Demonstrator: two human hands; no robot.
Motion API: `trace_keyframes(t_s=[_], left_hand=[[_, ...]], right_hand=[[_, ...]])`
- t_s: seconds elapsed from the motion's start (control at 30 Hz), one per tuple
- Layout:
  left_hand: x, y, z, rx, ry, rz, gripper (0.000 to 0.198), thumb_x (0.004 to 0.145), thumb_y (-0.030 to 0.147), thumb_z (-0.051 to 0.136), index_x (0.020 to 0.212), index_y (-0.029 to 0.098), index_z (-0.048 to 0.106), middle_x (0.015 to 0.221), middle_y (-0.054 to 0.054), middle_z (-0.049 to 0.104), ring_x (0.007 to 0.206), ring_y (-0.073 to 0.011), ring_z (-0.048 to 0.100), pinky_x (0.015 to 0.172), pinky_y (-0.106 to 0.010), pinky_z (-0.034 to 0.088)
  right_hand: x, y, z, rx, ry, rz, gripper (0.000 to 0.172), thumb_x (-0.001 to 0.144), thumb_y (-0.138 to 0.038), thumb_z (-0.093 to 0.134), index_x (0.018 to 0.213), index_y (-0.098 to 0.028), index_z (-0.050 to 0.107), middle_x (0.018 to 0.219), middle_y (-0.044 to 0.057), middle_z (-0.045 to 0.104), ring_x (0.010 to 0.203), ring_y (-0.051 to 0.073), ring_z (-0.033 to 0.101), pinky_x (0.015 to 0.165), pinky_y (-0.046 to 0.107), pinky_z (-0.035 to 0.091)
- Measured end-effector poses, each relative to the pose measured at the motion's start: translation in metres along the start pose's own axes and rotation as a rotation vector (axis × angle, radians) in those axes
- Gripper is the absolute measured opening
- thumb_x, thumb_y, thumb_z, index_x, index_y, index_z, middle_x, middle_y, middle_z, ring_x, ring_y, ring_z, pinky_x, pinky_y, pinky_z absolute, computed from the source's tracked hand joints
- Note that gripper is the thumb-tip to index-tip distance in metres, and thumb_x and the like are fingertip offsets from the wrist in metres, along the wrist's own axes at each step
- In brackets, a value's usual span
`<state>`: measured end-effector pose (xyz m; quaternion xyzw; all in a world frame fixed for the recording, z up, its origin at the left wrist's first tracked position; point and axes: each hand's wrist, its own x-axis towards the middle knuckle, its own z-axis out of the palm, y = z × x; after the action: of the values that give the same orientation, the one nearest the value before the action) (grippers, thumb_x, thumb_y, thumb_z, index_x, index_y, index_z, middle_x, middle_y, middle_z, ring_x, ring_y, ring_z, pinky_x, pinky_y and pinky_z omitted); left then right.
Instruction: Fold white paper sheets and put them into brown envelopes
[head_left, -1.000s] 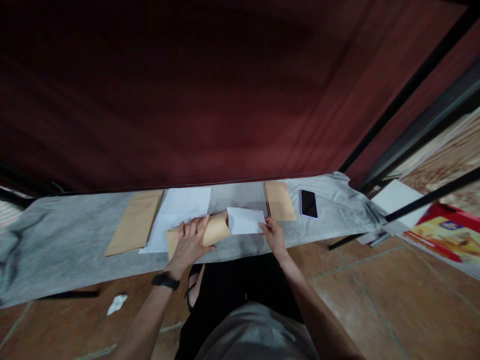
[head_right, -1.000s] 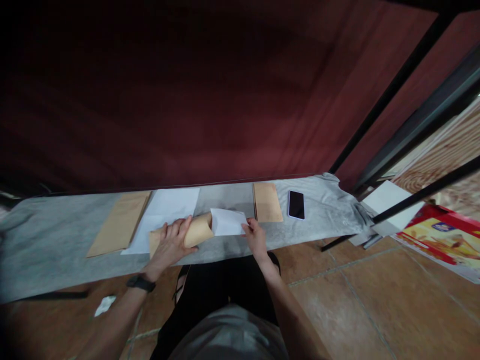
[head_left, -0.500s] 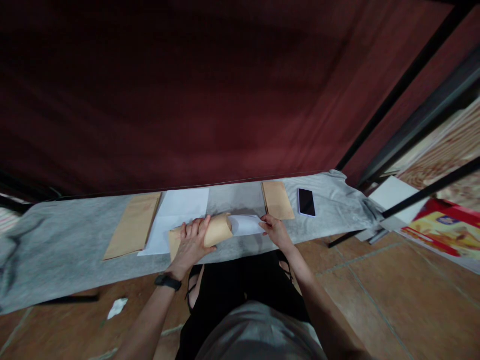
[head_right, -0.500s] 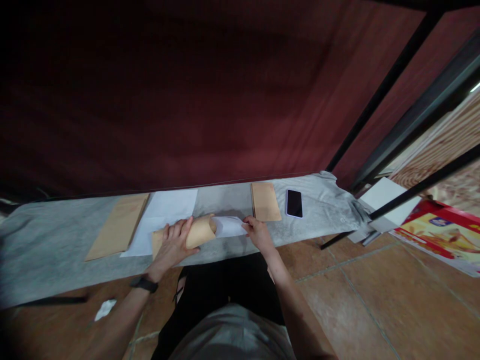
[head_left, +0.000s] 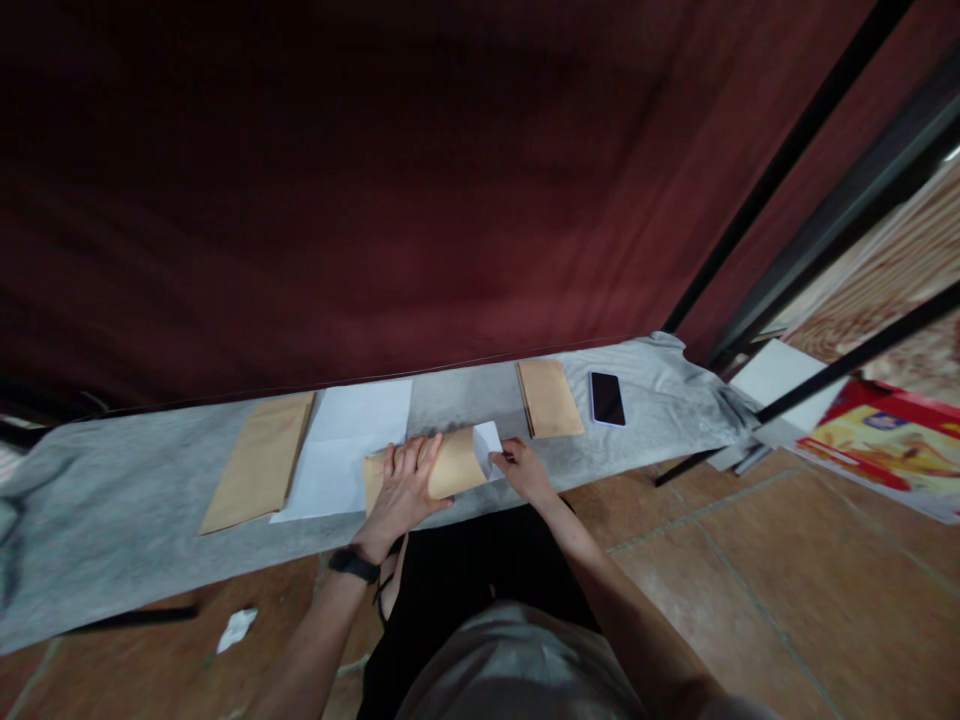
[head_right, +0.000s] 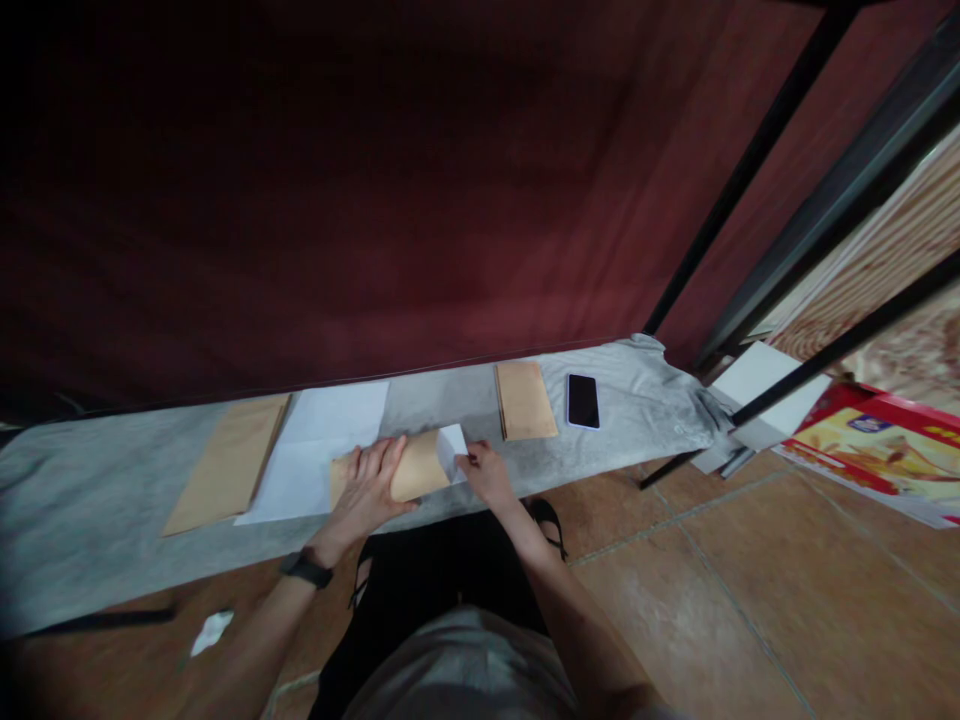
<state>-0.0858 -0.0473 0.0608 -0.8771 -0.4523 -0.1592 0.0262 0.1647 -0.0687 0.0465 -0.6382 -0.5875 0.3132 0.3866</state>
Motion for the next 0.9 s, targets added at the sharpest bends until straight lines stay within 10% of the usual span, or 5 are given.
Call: trace_keyframes(t_s=[0.4, 0.63, 0.9], left_hand=[[0.007, 0.013, 0.005, -0.037, -0.039, 0.066, 0.116, 0.069, 0.048, 0.080, 0.160, 0.019, 0.015, 0.151, -0.021, 0.042, 0.142, -0.0395, 0.036, 0.119, -0.059, 0.017], [0.009, 0.015, 0.005, -0.022, -0.049, 0.059, 0.115, 0.068, 0.047, 0.081, 0.159, 0.019, 0.017, 0.149, -0.021, 0.043, 0.142, -0.0395, 0.037, 0.119, -0.059, 0.018], [0.011, 0.016, 0.003, -0.032, -0.050, 0.077, 0.115, 0.067, 0.046, 0.082, 0.159, 0.018, 0.018, 0.150, -0.022, 0.043, 0.143, -0.0395, 0.036, 0.120, -0.060, 0.015]], right_hand=[[0.001, 0.003, 0.020, 0.074, -0.006, 0.076, 0.022, 0.079, -0.017, 0.063, 0.058, -0.023, 0.059, 0.069, 0.001, 0.065, 0.066, 0.016, 0.060, 0.063, 0.025, 0.041], [-0.005, 0.003, 0.025, 0.140, 0.150, 0.098, 0.008, 0.074, -0.017, 0.064, 0.076, -0.025, 0.061, 0.079, 0.001, 0.067, 0.077, 0.018, 0.063, 0.072, 0.026, 0.046], [-0.008, 0.001, 0.024, 0.276, 0.233, 0.167, 0.036, 0.070, -0.015, 0.062, 0.103, -0.026, 0.055, 0.076, -0.006, 0.062, 0.070, 0.015, 0.062, 0.068, 0.025, 0.049]])
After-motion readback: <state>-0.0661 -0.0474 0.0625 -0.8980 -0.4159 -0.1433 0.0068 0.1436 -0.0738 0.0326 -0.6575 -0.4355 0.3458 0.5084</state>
